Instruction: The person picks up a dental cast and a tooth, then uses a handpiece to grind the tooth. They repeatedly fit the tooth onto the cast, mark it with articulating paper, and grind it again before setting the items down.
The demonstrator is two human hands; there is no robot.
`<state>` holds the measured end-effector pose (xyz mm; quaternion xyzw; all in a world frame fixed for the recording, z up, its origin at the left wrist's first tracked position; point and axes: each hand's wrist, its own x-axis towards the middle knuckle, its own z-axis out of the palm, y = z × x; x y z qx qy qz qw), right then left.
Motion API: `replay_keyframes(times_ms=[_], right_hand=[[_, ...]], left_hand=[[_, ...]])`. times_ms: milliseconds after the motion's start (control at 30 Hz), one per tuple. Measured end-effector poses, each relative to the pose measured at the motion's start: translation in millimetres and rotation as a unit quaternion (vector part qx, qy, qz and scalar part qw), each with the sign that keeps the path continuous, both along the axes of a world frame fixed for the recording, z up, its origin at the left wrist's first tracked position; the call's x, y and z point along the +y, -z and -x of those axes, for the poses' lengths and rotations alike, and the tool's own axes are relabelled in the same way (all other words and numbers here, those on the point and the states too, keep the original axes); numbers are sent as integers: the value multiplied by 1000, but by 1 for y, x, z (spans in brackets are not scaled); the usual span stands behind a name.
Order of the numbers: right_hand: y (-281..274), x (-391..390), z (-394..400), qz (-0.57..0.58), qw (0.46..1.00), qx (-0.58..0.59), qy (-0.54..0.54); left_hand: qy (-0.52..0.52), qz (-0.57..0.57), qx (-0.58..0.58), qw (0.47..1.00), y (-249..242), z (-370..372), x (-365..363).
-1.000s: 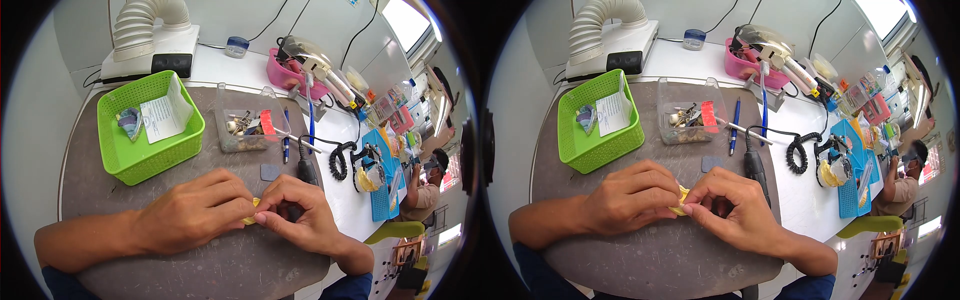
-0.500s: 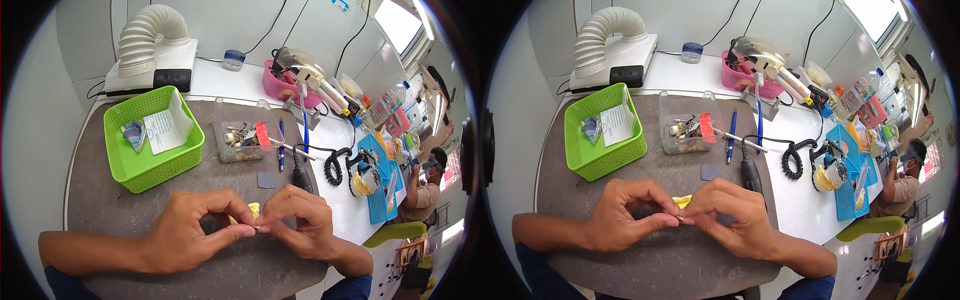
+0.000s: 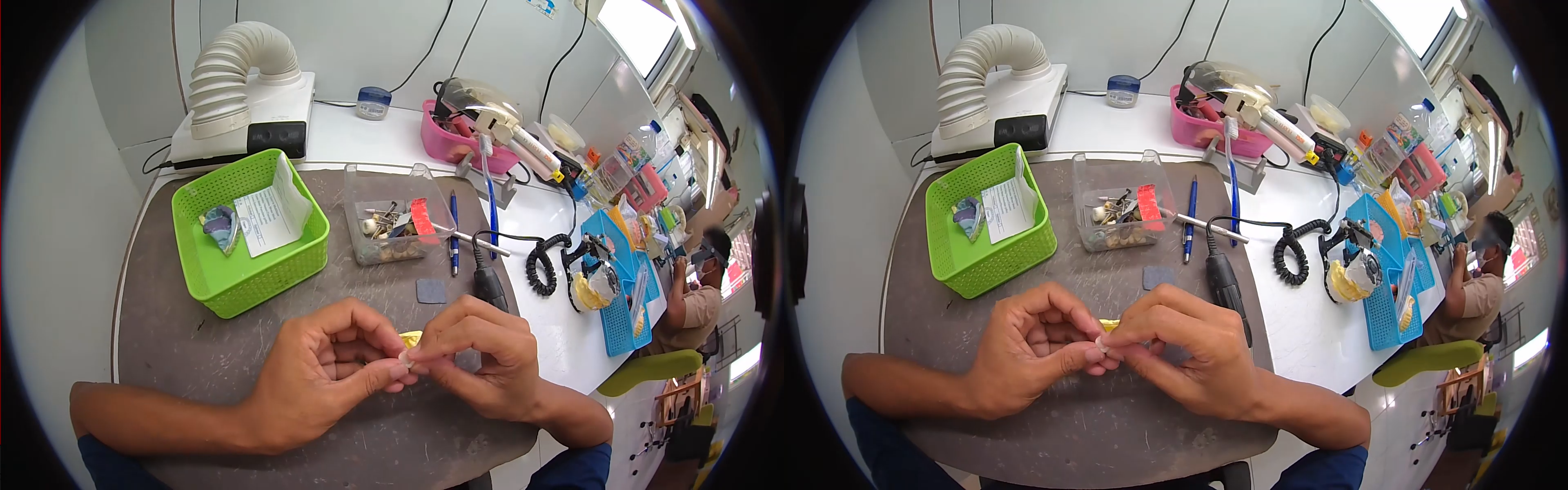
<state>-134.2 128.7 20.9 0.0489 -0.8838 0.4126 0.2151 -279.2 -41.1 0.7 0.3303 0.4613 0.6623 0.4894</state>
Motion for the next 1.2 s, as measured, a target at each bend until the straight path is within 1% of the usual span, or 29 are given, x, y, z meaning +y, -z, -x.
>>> replay_keyframes(times_ms=[67,167,200,267,500,600,667,700,767,867,967,1000,1067,1100,1133,1200], right_hand=[[-1,-6,1,54,998,0,44],[3,-4,1,80,996,1,37],[4,-2,2,81,996,3,37],[7,3,2,47,999,21,-7],[5,3,3,54,998,11,8],[4,1,2,39,999,14,16],[5,-1,1,-15,998,37,49],[6,-2,1,-14,998,37,49],[7,-4,1,-76,993,65,61],[6,-5,3,-67,993,53,76],[-1,-5,7,-55,991,72,94],[-8,-2,11,-57,992,78,85],[-29,9,25,-138,975,151,90],[-39,14,35,-174,968,154,93],[-48,15,49,-168,969,147,108],[-62,20,82,-204,965,140,83]], left_hand=[[-5,-5,-18,1000,0,-1,0],[1,-13,-23,1000,5,-1,-1],[-5,-19,-20,1000,6,-2,-1],[-12,-24,-17,999,6,-3,-1],[-32,-36,9,999,7,-4,0],[-33,-36,14,999,6,-4,1],[-37,-35,14,999,5,-3,2],[-38,-21,4,999,4,-2,2],[-39,-5,-6,999,5,-1,1],[-32,-13,-31,999,9,0,2],[-52,0,-47,998,9,1,4],[-54,-7,-44,998,11,3,5],[-67,-19,-39,997,12,5,6],[-56,-6,-22,998,12,6,6],[-44,8,-4,999,12,6,7],[-39,4,2,999,11,6,6]])
